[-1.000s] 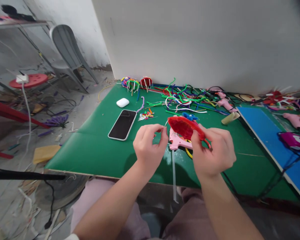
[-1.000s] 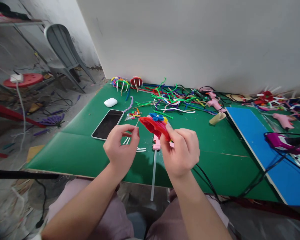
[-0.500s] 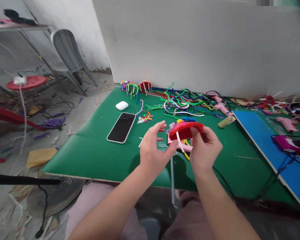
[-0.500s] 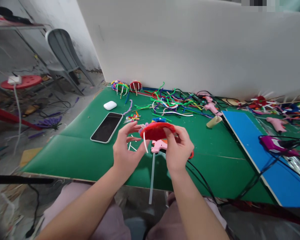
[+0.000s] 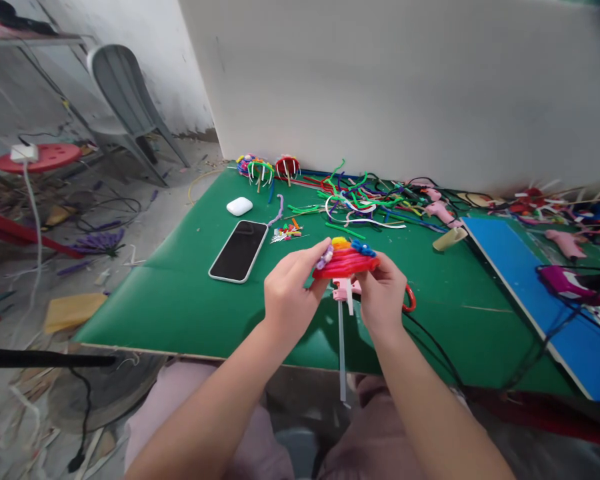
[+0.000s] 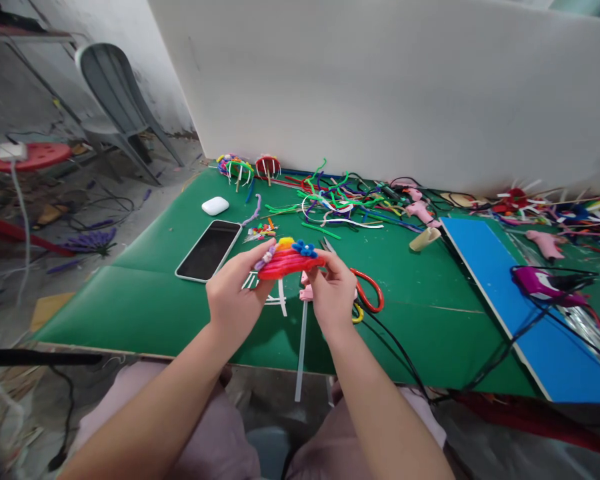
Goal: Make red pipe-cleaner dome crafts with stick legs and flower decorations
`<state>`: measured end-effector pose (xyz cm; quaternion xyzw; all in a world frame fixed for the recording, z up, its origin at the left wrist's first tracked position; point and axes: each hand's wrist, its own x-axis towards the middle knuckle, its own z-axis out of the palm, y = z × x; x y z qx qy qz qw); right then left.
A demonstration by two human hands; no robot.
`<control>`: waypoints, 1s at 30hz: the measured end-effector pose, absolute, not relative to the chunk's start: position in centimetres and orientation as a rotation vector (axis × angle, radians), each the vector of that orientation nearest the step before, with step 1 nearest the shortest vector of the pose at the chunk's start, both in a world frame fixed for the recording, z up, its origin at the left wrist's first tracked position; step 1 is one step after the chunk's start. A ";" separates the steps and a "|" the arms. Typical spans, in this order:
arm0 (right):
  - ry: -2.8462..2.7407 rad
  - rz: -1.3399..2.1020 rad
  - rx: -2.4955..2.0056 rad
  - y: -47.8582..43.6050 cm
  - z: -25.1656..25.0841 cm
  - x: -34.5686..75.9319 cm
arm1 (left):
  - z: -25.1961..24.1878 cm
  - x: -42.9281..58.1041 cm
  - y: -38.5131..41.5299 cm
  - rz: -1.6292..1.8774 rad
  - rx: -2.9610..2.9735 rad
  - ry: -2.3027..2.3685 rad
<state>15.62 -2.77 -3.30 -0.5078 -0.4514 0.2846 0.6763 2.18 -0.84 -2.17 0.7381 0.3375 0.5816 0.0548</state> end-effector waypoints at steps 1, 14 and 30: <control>-1.058 0.647 -1.172 -2.8 -3.3 15.6 | -2.2 2.0 -0.7 1.782 2.256 1.007; -1.452 1.406 -1.333 -5.1 0.1 15.1 | -2.4 -1.4 0.7 1.933 2.479 1.118; -1.157 1.319 -1.214 -5.5 -0.1 13.1 | -2.7 -1.1 0.6 1.926 2.457 1.123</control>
